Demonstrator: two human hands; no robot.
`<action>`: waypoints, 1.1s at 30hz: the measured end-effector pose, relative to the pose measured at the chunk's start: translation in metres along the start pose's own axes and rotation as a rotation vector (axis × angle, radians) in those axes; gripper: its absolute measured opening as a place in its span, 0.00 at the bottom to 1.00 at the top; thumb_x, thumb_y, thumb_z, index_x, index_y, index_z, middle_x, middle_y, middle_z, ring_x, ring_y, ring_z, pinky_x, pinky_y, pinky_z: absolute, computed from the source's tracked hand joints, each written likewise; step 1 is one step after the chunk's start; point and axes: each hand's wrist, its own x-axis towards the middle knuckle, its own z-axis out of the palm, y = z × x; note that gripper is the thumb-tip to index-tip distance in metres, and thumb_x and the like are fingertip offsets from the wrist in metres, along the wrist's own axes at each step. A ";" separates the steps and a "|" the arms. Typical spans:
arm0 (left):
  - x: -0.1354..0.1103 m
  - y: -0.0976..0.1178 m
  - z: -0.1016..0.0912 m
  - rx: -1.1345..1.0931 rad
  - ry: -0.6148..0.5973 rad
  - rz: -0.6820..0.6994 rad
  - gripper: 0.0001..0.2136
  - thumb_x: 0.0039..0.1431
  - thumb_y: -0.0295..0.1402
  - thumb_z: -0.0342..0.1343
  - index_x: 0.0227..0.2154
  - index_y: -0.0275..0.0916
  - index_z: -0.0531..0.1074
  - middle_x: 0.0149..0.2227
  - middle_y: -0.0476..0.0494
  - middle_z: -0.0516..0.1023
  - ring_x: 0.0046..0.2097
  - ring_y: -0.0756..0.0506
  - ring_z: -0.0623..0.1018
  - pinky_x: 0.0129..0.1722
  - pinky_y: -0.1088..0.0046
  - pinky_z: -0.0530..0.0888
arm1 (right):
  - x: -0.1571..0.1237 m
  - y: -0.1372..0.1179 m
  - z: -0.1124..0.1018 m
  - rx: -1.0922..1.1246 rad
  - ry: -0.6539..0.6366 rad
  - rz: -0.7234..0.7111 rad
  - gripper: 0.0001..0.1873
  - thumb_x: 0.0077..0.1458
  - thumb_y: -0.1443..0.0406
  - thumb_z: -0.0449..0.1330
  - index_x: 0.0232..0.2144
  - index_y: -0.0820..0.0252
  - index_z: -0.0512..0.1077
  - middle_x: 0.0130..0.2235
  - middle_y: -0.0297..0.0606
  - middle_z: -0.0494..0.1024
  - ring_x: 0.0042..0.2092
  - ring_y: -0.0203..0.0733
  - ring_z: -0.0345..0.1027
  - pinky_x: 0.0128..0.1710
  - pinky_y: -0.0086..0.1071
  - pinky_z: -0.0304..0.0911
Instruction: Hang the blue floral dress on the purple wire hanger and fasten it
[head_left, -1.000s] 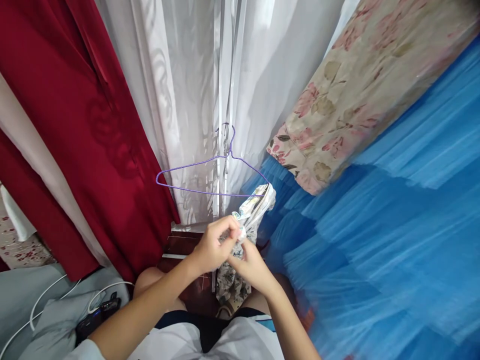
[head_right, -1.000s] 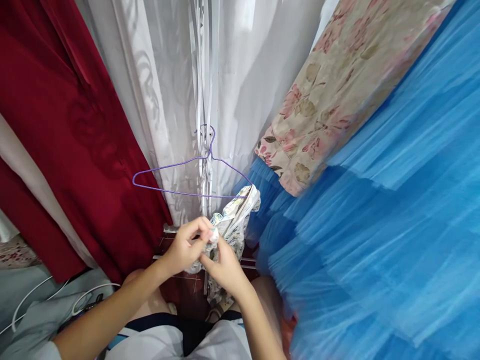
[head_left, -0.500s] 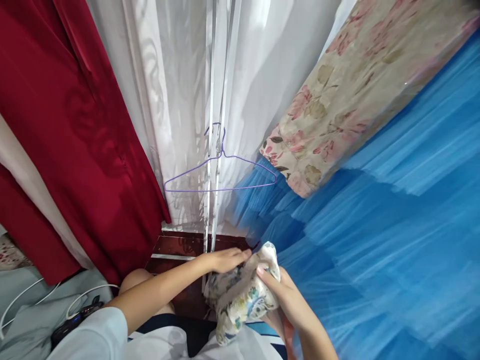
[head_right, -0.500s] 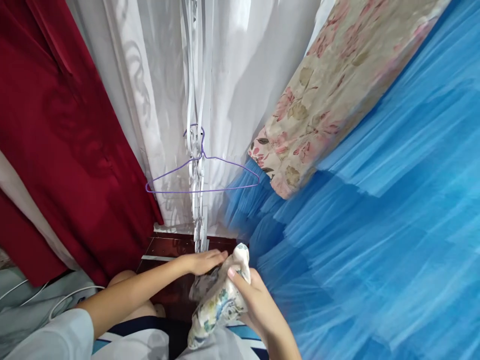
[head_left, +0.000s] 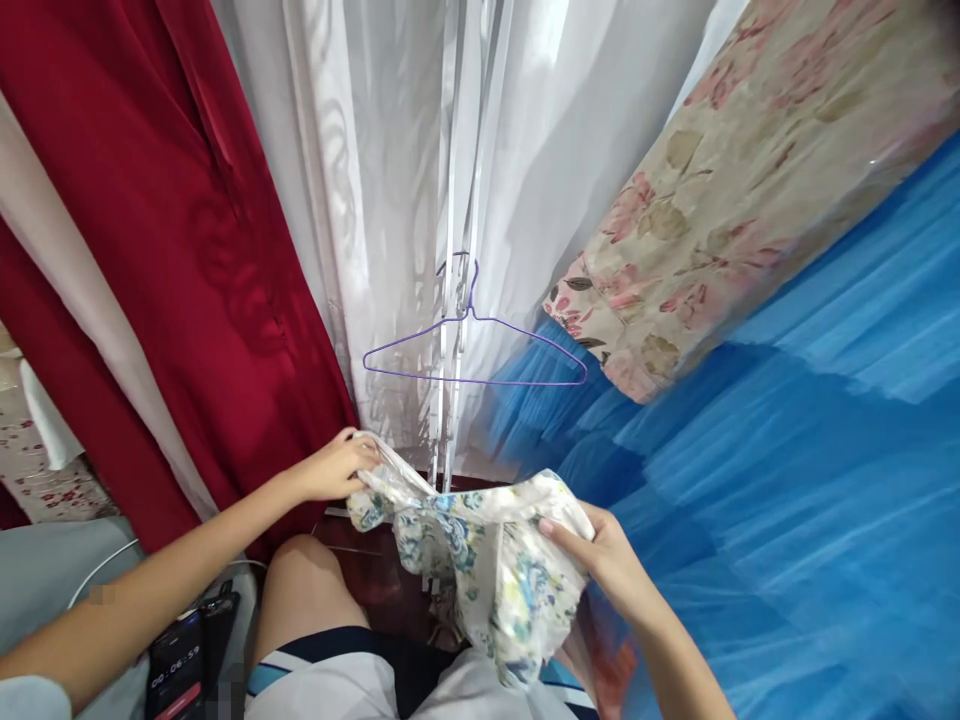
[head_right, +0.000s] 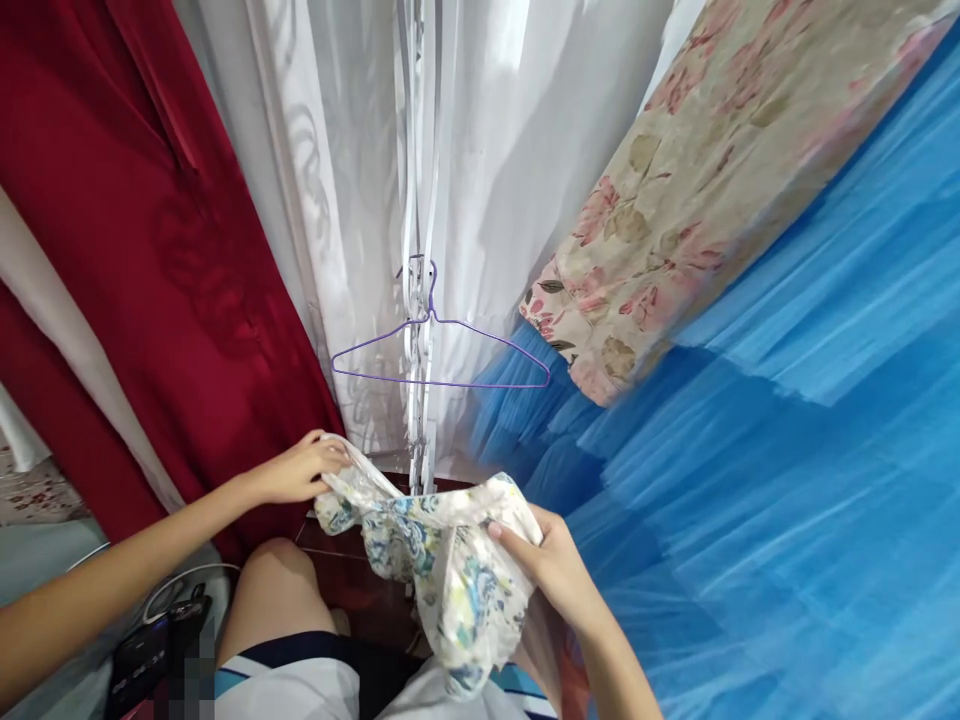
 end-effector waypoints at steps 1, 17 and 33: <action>-0.001 -0.012 -0.014 0.022 0.021 -0.018 0.10 0.58 0.29 0.54 0.38 0.47 0.79 0.49 0.46 0.79 0.57 0.40 0.69 0.59 0.60 0.55 | 0.014 -0.006 0.001 -0.056 -0.024 -0.072 0.12 0.47 0.55 0.69 0.28 0.56 0.77 0.26 0.37 0.76 0.25 0.43 0.68 0.25 0.35 0.58; 0.080 -0.022 -0.110 0.011 0.518 -0.144 0.15 0.65 0.31 0.42 0.43 0.41 0.74 0.63 0.44 0.66 0.63 0.39 0.63 0.60 0.57 0.60 | 0.166 -0.055 0.018 -0.480 0.054 -0.558 0.18 0.52 0.65 0.54 0.39 0.64 0.81 0.32 0.40 0.83 0.32 0.47 0.74 0.32 0.34 0.67; 0.088 0.005 -0.092 -0.152 0.792 -0.171 0.15 0.57 0.33 0.51 0.17 0.39 0.58 0.20 0.53 0.55 0.25 0.50 0.61 0.26 0.73 0.59 | 0.136 -0.075 -0.054 -0.259 0.541 -0.616 0.18 0.53 0.57 0.61 0.40 0.65 0.79 0.35 0.42 0.81 0.38 0.46 0.72 0.38 0.36 0.68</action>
